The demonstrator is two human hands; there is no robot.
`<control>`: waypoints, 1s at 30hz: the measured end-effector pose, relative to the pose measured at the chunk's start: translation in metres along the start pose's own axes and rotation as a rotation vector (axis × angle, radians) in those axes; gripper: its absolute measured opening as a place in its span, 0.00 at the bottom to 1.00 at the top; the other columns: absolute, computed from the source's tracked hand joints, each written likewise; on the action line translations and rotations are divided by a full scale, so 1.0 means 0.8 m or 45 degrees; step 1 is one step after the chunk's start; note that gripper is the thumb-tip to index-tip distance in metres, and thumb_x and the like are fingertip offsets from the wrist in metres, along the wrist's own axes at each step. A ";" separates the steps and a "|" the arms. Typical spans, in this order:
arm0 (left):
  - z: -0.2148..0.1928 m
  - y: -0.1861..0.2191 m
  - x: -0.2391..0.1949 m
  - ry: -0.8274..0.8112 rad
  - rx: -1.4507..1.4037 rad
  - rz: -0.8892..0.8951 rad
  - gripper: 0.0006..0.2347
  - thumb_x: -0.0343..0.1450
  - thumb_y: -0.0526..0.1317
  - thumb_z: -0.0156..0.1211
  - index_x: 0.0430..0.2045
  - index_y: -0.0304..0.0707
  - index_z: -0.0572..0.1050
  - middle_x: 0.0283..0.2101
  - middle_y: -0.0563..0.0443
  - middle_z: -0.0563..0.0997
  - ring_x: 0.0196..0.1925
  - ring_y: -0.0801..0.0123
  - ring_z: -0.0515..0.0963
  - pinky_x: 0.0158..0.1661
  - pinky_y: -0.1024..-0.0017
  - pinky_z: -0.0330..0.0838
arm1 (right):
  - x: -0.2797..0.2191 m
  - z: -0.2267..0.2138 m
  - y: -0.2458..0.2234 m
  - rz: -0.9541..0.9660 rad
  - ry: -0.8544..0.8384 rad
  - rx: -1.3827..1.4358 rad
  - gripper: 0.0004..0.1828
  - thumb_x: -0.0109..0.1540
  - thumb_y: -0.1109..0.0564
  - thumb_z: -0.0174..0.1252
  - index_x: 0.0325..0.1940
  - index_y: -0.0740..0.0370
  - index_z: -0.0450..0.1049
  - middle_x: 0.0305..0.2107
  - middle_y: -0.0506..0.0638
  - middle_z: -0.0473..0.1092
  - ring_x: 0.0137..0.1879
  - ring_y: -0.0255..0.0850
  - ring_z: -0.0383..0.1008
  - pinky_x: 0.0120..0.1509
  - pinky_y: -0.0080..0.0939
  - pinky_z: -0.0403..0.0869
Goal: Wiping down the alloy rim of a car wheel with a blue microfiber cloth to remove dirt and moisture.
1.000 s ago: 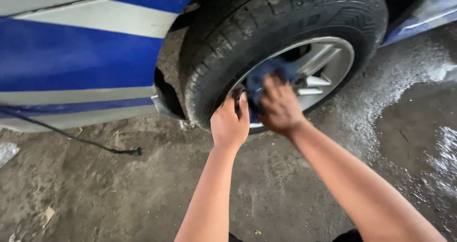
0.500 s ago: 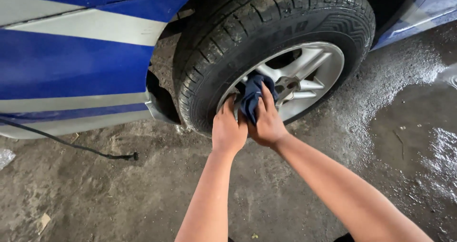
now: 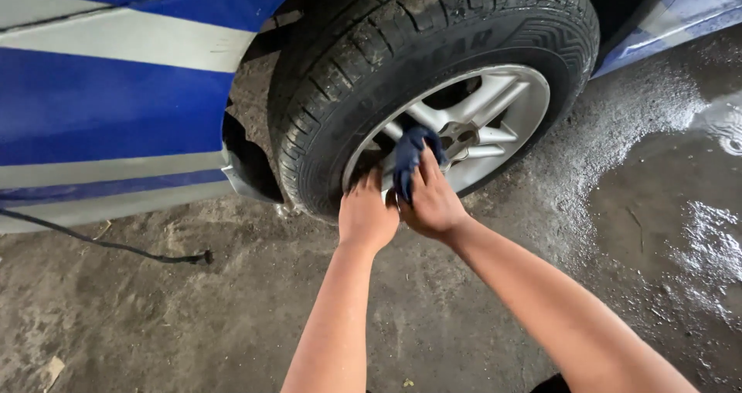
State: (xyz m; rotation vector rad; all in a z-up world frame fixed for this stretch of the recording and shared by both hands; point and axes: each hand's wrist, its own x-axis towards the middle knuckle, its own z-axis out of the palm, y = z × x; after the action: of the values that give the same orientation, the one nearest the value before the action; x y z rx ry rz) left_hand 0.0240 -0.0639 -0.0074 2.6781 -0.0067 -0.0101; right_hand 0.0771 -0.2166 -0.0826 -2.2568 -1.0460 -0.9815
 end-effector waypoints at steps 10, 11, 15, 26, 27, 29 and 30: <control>-0.036 0.001 -0.008 -0.265 -0.184 -0.209 0.25 0.73 0.39 0.42 0.69 0.35 0.59 0.65 0.39 0.71 0.67 0.51 0.71 0.67 0.58 0.64 | -0.019 0.014 0.012 -0.385 -0.116 0.035 0.13 0.65 0.51 0.48 0.36 0.59 0.73 0.49 0.61 0.71 0.54 0.60 0.73 0.44 0.56 0.70; -0.040 0.003 -0.009 -0.272 -0.228 -0.218 0.26 0.73 0.37 0.40 0.71 0.35 0.56 0.67 0.36 0.68 0.69 0.48 0.68 0.68 0.56 0.62 | -0.026 0.031 0.011 -0.309 -0.150 -0.095 0.10 0.59 0.50 0.51 0.32 0.57 0.72 0.41 0.57 0.70 0.45 0.56 0.72 0.43 0.53 0.68; -0.056 0.014 -0.023 -0.292 -0.349 -0.237 0.28 0.73 0.35 0.37 0.74 0.35 0.50 0.72 0.33 0.61 0.74 0.47 0.62 0.70 0.54 0.59 | -0.032 0.053 0.014 -0.338 -0.059 -0.279 0.05 0.50 0.51 0.56 0.23 0.52 0.70 0.27 0.53 0.66 0.29 0.51 0.66 0.39 0.53 0.66; -0.102 0.053 -0.042 -0.328 -0.431 -0.292 0.27 0.77 0.38 0.40 0.75 0.38 0.49 0.74 0.38 0.57 0.76 0.53 0.57 0.71 0.57 0.57 | -0.026 0.017 0.072 -0.451 0.223 -0.306 0.09 0.53 0.53 0.54 0.18 0.53 0.69 0.20 0.52 0.66 0.22 0.48 0.63 0.37 0.55 0.68; -0.117 0.066 -0.048 -0.333 -0.450 -0.298 0.27 0.77 0.37 0.40 0.75 0.37 0.49 0.74 0.35 0.58 0.76 0.51 0.57 0.71 0.55 0.57 | -0.022 0.019 0.082 -0.433 0.305 -0.282 0.13 0.56 0.50 0.53 0.19 0.55 0.69 0.22 0.57 0.69 0.24 0.51 0.64 0.38 0.58 0.69; -0.095 0.045 -0.035 -0.314 -0.423 -0.277 0.26 0.76 0.38 0.41 0.74 0.36 0.51 0.72 0.34 0.61 0.75 0.49 0.60 0.70 0.54 0.59 | -0.023 0.014 0.089 -0.313 0.313 -0.346 0.21 0.57 0.41 0.53 0.21 0.60 0.72 0.25 0.61 0.71 0.24 0.53 0.66 0.40 0.62 0.69; -0.084 0.034 -0.030 -0.293 -0.393 -0.263 0.26 0.76 0.38 0.42 0.73 0.36 0.53 0.70 0.32 0.63 0.73 0.47 0.62 0.69 0.53 0.60 | -0.023 0.013 0.092 -0.191 0.322 -0.403 0.31 0.57 0.32 0.53 0.24 0.65 0.75 0.27 0.65 0.72 0.25 0.56 0.69 0.42 0.66 0.70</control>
State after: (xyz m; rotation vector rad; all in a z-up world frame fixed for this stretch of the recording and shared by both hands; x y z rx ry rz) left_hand 0.0002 -0.0581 0.0649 2.3441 0.1837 -0.3547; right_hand 0.1309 -0.2626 -0.1113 -2.2377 -1.0168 -1.5469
